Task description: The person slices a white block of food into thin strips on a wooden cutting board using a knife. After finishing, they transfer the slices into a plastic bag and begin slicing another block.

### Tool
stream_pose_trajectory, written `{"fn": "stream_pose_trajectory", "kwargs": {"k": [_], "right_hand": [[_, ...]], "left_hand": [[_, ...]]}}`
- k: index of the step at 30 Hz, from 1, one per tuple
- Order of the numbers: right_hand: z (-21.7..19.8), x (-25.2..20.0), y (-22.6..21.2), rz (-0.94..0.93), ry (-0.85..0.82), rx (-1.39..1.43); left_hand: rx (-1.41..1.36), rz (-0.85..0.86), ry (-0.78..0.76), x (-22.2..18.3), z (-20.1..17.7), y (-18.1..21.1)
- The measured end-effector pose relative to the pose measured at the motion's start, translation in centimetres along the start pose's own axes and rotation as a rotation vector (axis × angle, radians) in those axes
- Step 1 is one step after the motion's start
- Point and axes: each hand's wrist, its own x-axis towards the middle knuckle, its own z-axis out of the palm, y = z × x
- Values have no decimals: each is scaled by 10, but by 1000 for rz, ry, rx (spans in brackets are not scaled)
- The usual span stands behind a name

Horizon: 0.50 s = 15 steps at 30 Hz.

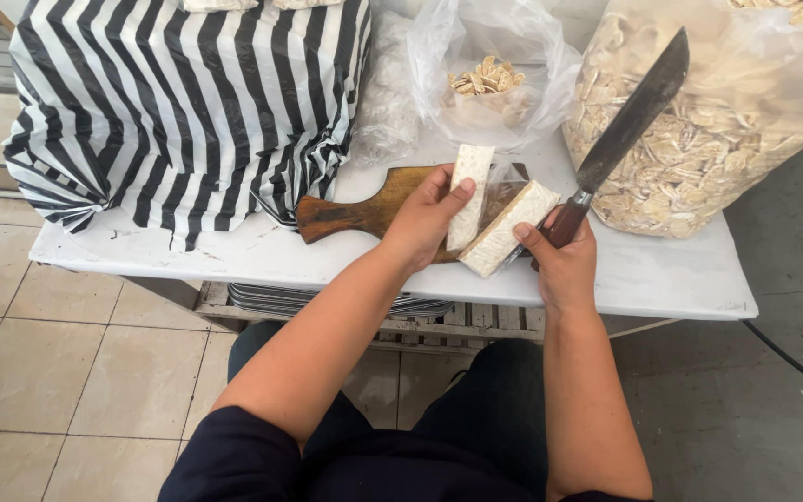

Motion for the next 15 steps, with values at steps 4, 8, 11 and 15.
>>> {"fn": "stream_pose_trajectory", "kwargs": {"k": [4, 8, 11, 15], "right_hand": [[-2, 1, 3, -53, -31, 44], [-4, 3, 5, -16, 25, 67], [-4, 4, 7, -71, 29, 142], [-7, 5, 6, -53, 64, 206]], "left_hand": [[84, 190, 51, -7, -4, -1], [-29, 336, 198, -18, -8, 2], [-160, 308, 382, -22, -13, 9], [-123, 367, 536, -21, -26, 31]]}}
